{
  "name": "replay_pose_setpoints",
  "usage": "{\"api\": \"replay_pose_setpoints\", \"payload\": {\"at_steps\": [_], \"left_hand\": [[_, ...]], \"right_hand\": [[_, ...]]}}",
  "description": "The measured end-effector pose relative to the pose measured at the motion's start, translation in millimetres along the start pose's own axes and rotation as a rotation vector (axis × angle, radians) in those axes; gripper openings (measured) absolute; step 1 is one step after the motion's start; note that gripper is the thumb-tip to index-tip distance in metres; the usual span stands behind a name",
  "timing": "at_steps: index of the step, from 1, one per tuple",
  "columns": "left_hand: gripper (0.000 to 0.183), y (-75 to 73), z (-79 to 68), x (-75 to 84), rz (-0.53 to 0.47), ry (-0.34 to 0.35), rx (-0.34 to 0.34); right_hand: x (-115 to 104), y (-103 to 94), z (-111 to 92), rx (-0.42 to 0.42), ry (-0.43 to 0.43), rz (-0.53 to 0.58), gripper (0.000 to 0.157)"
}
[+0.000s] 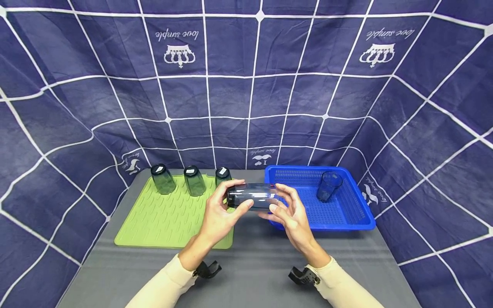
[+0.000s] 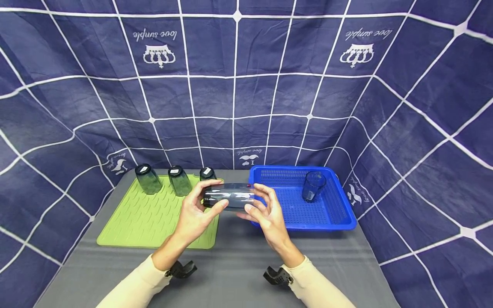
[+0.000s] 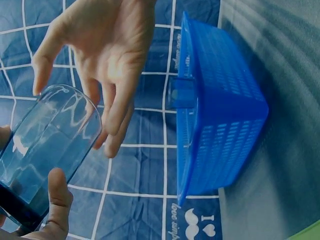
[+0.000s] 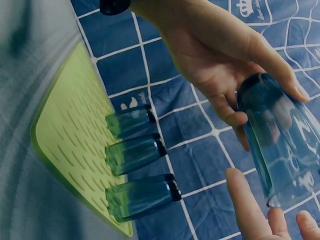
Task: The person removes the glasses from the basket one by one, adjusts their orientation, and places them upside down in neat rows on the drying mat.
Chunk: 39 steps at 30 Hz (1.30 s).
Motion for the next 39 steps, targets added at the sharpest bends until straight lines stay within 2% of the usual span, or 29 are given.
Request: {"api": "replay_pose_setpoints", "payload": {"at_steps": [5,14,19,26,32,36,39], "left_hand": [[0.058,-6.8,-0.7,-3.9,0.014,-0.016,0.018],[0.058,-15.7,-0.4,-5.5,0.0,-0.003,0.039],[0.058,-21.7,-2.6,-7.0,-0.001,-0.019,0.051],[0.059,-30.0,-2.5,-11.3,0.038,-0.018,0.063],[0.059,-40.7,-1.8,-11.8,0.08,-0.019,0.102],[0.058,-47.8,-6.9,-15.0,0.069,-0.044,0.116],[0.058,-50.8,-4.9,-18.2,0.056,-0.055,0.126]], "right_hand": [[-1,-4.2,-2,-0.006,-0.003,-0.036,0.072],[-2,-6.5,1,-0.011,-0.019,-0.057,0.072],[-2,-7.5,0,-0.017,-0.026,-0.078,0.068],[-4,-12.0,2,-0.014,-0.052,-0.114,0.065],[-12,-19.0,9,0.001,-0.088,-0.179,0.063],[-13,-28.8,9,0.03,-0.1,-0.241,0.063],[-17,-39.5,17,0.054,-0.123,-0.299,0.063]]}}
Point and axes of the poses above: each hand's wrist, its own z-axis towards the middle knuckle, its own y-axis out of the palm, x = y × z, the point moved 5 cm from there along z, towards the middle knuckle, and after that the axes turned 2 degrees about x, right-handed, at the moved point
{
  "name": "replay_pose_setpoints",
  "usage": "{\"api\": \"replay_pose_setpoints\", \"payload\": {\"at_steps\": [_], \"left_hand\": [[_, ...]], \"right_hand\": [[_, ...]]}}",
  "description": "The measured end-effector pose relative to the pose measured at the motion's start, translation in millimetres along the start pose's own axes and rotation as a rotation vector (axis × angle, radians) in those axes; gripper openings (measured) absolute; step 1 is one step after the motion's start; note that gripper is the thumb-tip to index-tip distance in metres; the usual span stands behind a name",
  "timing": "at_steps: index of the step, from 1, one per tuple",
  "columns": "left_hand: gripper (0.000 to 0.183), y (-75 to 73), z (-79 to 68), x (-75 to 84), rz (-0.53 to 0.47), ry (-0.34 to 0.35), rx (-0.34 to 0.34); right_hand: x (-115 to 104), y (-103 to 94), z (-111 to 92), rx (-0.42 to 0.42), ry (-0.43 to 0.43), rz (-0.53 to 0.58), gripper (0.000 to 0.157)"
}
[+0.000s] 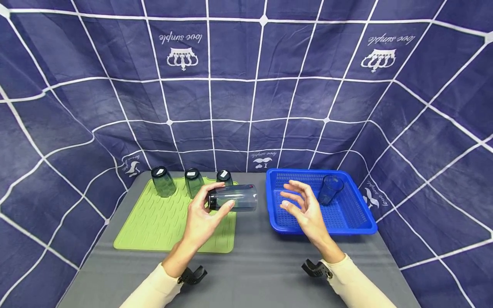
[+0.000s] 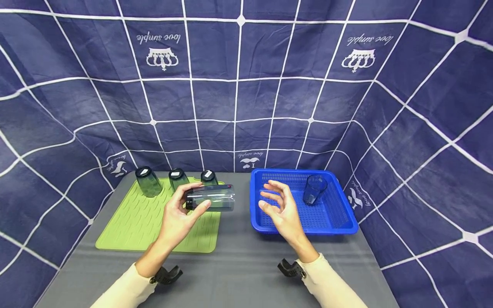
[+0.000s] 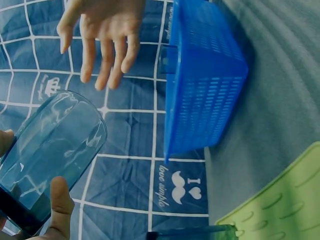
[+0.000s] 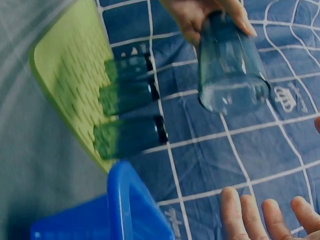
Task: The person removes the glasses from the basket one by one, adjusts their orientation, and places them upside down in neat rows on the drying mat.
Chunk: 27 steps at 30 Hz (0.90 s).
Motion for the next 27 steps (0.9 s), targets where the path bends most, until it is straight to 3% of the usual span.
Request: {"api": "replay_pose_setpoints", "payload": {"at_steps": [14,27], "left_hand": [[0.06,-16.8,-3.9,-15.3,0.057,-0.036,0.036],[0.058,-38.1,-5.5,-20.9,0.135,0.001,0.084]], "right_hand": [[-2,-53.4,22,0.15,-0.057,-0.247,0.065],[-2,-81.9,35,0.197,-0.064,-0.453,0.064]]}}
Point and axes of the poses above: each hand's wrist, its own z-axis towards the middle knuckle, its own y-axis out of the palm, x = y × z, the point moved 5 cm from there along z, towards the middle knuckle, and after that the axes turned 2 degrees about x, right-handed, at the moved point
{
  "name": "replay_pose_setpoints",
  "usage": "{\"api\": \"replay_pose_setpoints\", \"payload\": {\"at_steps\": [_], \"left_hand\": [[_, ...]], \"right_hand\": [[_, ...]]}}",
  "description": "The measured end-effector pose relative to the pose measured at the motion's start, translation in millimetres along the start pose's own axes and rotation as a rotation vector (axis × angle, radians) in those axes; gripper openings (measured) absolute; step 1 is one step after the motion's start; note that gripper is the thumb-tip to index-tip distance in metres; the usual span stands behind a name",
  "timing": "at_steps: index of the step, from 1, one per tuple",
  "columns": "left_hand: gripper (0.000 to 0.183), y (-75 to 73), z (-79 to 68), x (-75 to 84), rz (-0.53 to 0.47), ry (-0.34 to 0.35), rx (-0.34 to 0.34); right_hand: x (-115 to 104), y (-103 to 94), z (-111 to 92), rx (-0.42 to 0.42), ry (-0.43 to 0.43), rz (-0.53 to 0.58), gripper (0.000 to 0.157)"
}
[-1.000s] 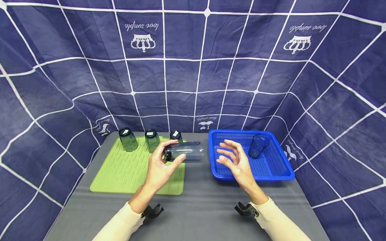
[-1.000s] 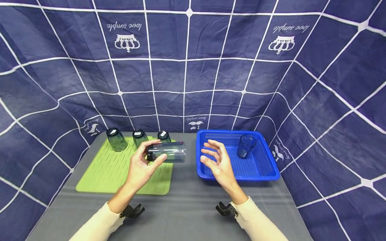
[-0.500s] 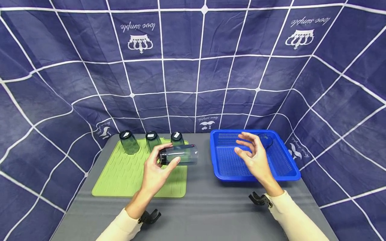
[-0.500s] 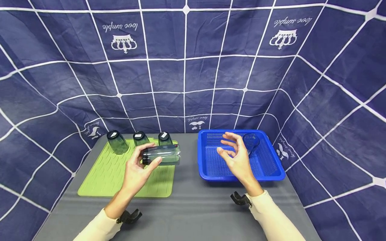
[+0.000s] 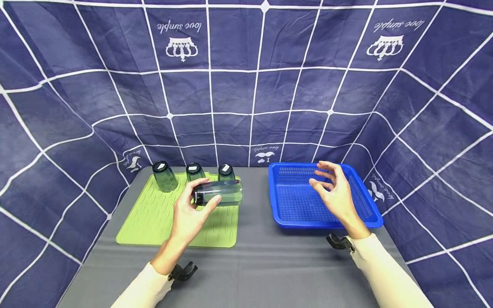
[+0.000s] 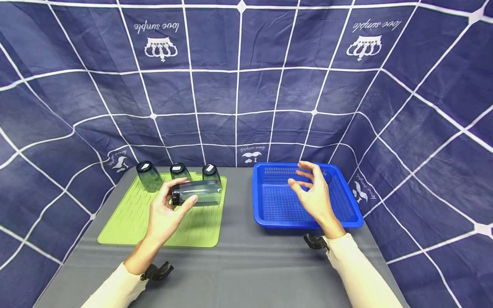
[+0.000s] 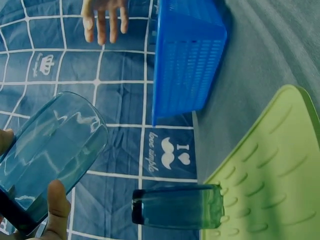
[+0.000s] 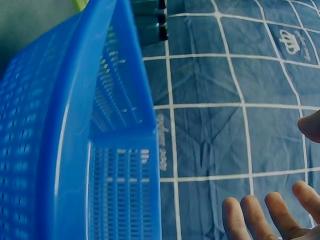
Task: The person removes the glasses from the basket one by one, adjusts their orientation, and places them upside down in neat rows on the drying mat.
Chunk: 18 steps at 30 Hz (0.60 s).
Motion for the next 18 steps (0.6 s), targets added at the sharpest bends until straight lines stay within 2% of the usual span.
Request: {"api": "replay_pose_setpoints", "payload": {"at_steps": [10,18], "left_hand": [[0.06,-23.1,-2.3,-17.5,0.074,-0.019,0.048],[0.06,-34.6,3.6,-20.0,0.079,0.014,0.07]], "right_hand": [[7,-16.6,3,0.028,-0.014,-0.11,0.063],[12,-34.8,12,0.061,-0.042,-0.228,0.065]]}}
Point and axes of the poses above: each hand's wrist, its own z-axis towards the middle knuckle, its own y-axis out of the palm, x = y × z, the point moved 5 cm from there along z, towards the middle knuckle, and after that the axes turned 2 degrees about x, right-handed, at the moved point
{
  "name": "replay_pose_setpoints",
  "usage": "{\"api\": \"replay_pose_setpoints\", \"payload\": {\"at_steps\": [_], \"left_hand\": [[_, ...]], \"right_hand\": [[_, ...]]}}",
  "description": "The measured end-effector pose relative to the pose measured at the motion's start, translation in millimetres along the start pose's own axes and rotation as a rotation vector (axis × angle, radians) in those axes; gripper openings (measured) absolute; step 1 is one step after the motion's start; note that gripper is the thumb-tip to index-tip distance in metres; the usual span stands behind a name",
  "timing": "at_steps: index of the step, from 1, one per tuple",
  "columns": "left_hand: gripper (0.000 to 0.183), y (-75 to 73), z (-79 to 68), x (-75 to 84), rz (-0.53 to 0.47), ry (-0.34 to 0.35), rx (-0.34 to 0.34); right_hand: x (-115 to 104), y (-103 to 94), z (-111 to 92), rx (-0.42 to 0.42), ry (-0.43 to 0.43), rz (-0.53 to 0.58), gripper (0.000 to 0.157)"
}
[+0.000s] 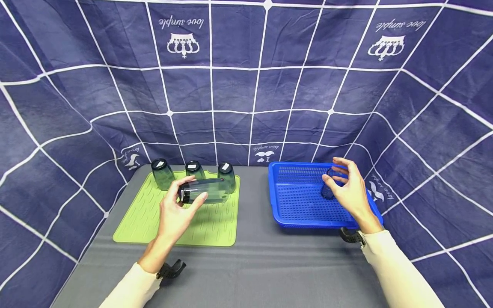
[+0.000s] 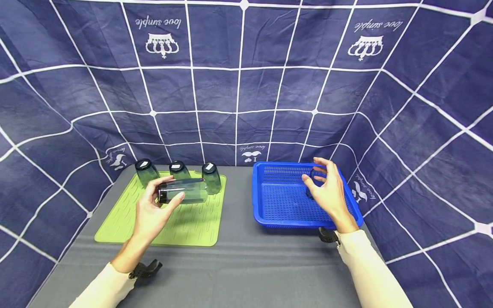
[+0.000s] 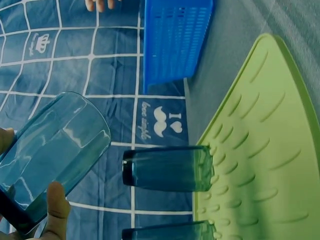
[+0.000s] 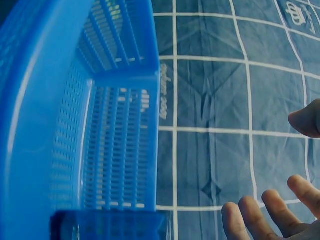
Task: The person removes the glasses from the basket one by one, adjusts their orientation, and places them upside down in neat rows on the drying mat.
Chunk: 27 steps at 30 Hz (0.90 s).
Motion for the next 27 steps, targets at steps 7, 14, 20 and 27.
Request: {"api": "replay_pose_setpoints", "payload": {"at_steps": [7,14,20,27], "left_hand": [[0.06,-9.9,5.7,-4.4,0.061,0.007,0.04],[0.063,-17.7,9.9,-11.7,0.062,-0.016,0.063],[0.061,-24.8,12.5,-15.3,0.101,-0.017,0.078],[0.063,-34.7,19.9,-19.8,0.151,-0.007,0.1]], "right_hand": [[14,-9.8,7,-0.002,-0.003,-0.065,0.066],[24,-18.3,10,-0.023,-0.024,-0.109,0.069],[34,-21.7,15,-0.036,-0.014,-0.185,0.071],[41,-26.5,21,-0.07,0.008,-0.26,0.074]]}}
Point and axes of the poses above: each hand's wrist, its own z-axis towards the middle knuckle, its own y-axis out of the palm, x = y × z, the point moved 5 cm from there along z, towards the middle knuckle, and after that the axes turned 2 degrees about x, right-handed, at the moved point
